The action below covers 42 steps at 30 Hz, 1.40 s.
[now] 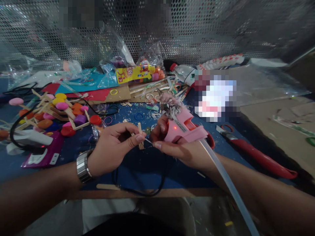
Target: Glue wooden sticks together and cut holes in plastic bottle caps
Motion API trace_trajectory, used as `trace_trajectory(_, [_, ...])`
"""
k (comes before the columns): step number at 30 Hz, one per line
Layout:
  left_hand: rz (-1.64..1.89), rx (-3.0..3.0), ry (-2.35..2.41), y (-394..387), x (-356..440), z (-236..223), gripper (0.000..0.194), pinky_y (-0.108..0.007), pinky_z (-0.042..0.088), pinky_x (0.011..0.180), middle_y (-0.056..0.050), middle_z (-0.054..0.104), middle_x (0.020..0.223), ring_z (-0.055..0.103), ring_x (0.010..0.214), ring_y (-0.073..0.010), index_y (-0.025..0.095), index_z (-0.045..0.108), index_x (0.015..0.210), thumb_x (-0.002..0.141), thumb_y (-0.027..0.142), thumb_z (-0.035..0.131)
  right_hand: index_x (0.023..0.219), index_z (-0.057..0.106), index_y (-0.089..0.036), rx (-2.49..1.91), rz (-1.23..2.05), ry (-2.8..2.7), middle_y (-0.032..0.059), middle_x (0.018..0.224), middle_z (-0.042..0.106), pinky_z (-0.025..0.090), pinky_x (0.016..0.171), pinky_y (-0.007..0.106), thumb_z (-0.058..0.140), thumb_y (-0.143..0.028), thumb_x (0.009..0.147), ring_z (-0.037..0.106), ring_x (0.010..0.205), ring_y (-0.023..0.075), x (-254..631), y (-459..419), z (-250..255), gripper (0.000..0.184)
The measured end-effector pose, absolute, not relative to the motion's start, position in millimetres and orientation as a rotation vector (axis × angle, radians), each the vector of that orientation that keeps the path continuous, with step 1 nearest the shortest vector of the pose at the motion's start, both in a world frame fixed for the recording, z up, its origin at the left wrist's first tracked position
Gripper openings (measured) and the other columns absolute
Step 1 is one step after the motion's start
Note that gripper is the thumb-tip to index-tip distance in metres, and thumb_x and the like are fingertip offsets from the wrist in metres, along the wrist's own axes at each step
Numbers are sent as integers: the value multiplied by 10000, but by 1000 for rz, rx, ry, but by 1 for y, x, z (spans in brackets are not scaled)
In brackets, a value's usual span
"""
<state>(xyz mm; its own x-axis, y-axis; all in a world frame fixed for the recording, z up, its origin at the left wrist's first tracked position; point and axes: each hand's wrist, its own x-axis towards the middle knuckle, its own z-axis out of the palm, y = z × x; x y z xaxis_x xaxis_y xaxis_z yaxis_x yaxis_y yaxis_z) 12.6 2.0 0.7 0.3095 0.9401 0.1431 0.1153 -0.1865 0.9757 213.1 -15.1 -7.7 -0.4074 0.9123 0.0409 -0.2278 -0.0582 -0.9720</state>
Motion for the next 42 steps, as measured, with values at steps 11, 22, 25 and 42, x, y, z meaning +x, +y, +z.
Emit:
trace_trajectory(11, [1096, 1494, 983, 4, 11, -2, 290, -271, 568, 733, -47, 754, 827, 683, 759, -152, 185, 697, 768, 801, 447, 817, 846, 415, -255, -838, 1584, -1328, -51, 746, 551, 332, 573, 285, 751, -206, 763, 450, 632, 119, 215, -14, -6, 349])
trace_trajectory(22, [1108, 1439, 1018, 5, 8, -2, 313, -228, 478, 651, -10, 665, 792, 561, 696, -104, 176, 679, 762, 804, 455, 813, 857, 422, -256, -764, 1607, -1315, -45, 750, 543, 323, 582, 292, 743, -219, 797, 456, 644, 126, 216, -14, -9, 329])
trace_trajectory(25, [1115, 1363, 1022, 7, 7, -3, 327, -233, 455, 620, -11, 657, 794, 539, 677, -104, 180, 691, 782, 794, 483, 815, 861, 415, -257, -751, 1603, -1331, -49, 744, 541, 321, 588, 294, 736, -214, 792, 451, 641, 127, 217, -13, -12, 332])
trace_trajectory(42, [1068, 1352, 991, 9, 3, -11, 217, -233, 467, 698, -27, 700, 905, 577, 761, -113, 222, 783, 946, 893, 426, 734, 851, 495, -252, -860, 1351, -1008, -84, 686, 568, 387, 552, 266, 744, -201, 778, 500, 553, 92, 214, -1, -22, 264])
